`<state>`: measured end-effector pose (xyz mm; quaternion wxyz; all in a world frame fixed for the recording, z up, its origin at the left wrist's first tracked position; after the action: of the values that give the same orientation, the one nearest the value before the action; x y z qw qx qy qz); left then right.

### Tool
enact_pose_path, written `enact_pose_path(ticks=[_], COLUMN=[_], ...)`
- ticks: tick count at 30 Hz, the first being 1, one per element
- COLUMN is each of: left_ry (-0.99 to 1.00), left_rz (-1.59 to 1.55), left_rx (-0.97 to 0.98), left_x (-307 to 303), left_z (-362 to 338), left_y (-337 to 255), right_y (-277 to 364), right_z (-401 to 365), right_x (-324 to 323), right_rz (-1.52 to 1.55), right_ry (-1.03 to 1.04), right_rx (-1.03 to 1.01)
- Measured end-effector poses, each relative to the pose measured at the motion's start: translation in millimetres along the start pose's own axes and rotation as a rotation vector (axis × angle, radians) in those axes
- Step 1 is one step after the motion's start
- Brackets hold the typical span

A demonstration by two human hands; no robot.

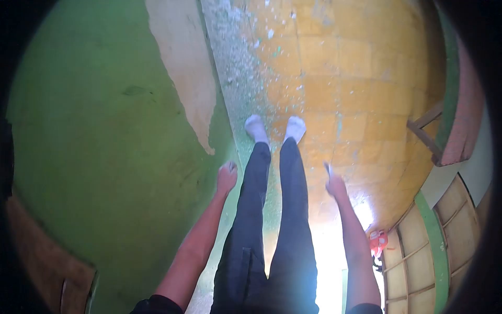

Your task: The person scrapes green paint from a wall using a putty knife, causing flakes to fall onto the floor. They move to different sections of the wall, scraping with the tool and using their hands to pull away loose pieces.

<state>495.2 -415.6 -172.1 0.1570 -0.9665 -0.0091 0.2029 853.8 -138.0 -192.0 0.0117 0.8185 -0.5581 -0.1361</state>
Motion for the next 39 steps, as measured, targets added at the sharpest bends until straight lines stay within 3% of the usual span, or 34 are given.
enact_pose_path(ticks=[1,3,4,6,8,11,14,17,19,21,23,24,25,27,29,32,35,36,39], left_ry=[0.031,-0.044,-0.046,-0.057,-0.083,-0.161,-0.303,-0.432,-0.306,-0.506,-0.289,-0.298,-0.312,-0.273,-0.244,-0.241,-0.260,-0.341,-0.115], left_rz=[-0.001,-0.057,-0.070,-0.109,-0.089,-0.100,-0.150,-0.250,-0.365,-0.426,-0.439,-0.504,-0.571,-0.747,-0.841,-0.893,-1.007,-0.973,-1.155], left_rx=[-0.012,-0.003,-0.001,-0.001,0.026,0.052,0.021,-0.027,-0.292,-0.261,-0.333,-0.299,-0.268,-0.349,-0.402,-0.464,-0.533,-0.547,-0.576], left_x=[-5,-13,-18,-31,-38,-58,-46,-24,-16,24,51,75,104,153,188,236,292,276,239], left_z=[-17,-51,-70,-110,-154,-201,-237,-265,-300,-312,-331,-330,-333,-346,-363,-378,-355,-361,-341], left_y=[-8,-27,-38,-65,-84,-123,-113,-108,-129,-132,-158,-165,-169,-190,-215,-250,-255,-276,-297], right_y=[-40,-80,-105,-115,-101,-93,-110,-165,-213,-261,-311,-320,-317,-245,-216,-169,-26,11,55], right_z=[-34,-123,-176,-285,-353,-384,-383,-378,-363,-346,-336,-333,-335,-373,-363,-309,-321,-321,-306], right_x=[25,57,95,148,159,133,76,-9,-91,-178,-283,-340,-394,-505,-586,-681,-682,-668,-655], right_rz=[-0.025,0.025,0.061,0.562,0.698,0.766,0.799,0.800,0.778,0.770,0.775,0.767,0.737,0.704,0.746,0.432,0.240,0.211,0.065], right_ry=[-0.033,0.106,0.044,0.301,0.361,0.298,0.193,0.087,0.025,-0.038,-0.104,-0.133,-0.149,-0.179,-0.281,-0.328,-0.294,-0.299,-0.227], right_rx=[0.008,0.105,0.066,0.298,0.397,0.387,0.309,0.215,0.126,0.003,-0.107,-0.117,-0.089,0.117,0.043,-0.094,-0.327,-0.416,-0.486])
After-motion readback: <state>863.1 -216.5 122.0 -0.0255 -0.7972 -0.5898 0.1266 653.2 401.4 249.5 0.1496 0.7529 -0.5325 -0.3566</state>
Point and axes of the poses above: each hand's wrist, its own z-axis towards the middle knuckle, its own x-axis out of the palm, y = z × x, the point moved 1 cm from there along z, towards the middle knuckle, and after that the axes turned 9 degrees about y, right-handed, at the moved point
